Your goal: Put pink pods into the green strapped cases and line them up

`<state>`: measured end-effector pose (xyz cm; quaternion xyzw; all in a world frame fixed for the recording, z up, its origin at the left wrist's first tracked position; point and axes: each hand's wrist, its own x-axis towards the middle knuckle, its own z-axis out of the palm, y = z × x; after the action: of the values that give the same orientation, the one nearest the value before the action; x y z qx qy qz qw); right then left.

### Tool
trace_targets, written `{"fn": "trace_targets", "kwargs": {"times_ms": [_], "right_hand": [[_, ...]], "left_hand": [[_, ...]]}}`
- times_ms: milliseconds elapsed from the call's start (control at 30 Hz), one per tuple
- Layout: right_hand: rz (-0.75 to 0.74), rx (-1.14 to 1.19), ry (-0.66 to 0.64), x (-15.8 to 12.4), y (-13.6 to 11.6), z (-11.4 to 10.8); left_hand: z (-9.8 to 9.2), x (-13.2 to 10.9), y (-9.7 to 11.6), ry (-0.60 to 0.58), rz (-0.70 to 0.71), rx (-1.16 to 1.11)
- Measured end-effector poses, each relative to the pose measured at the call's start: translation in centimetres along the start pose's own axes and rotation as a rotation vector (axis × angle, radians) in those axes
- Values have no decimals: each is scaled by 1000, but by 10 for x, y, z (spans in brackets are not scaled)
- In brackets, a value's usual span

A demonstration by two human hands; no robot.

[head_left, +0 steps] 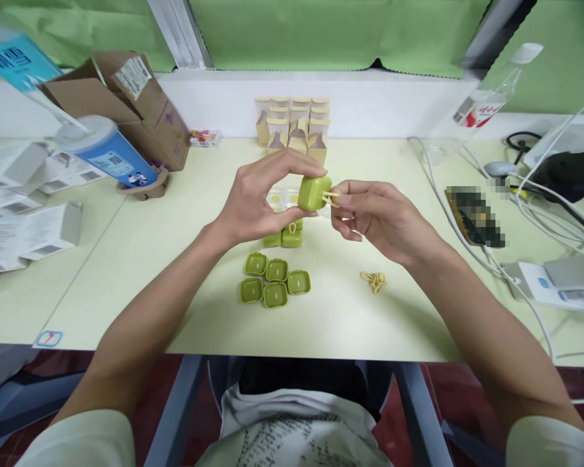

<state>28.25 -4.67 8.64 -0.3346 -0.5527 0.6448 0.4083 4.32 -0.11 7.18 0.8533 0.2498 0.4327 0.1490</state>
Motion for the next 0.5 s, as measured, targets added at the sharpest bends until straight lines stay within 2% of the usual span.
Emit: {"fn": "trace_targets", "kwargs": {"times_ms": [67,200,267,367,500], "right_hand": [[-43,-81,58,2,3,-2],[-214,-362,238,3,9,-2],[-311,-527,226,2,13,-2],[-443,-718,168,0,16,-3],[-474,-820,180,0,17,-8]], "left_hand": [[1,-1,-2,15,-25,3],[8,-1,-9,138,-124,-79],[11,-1,-12,155,-212,-179],[14,0,-11,87,-346,-364],[18,-1,-7,-10,-508,-564]]}}
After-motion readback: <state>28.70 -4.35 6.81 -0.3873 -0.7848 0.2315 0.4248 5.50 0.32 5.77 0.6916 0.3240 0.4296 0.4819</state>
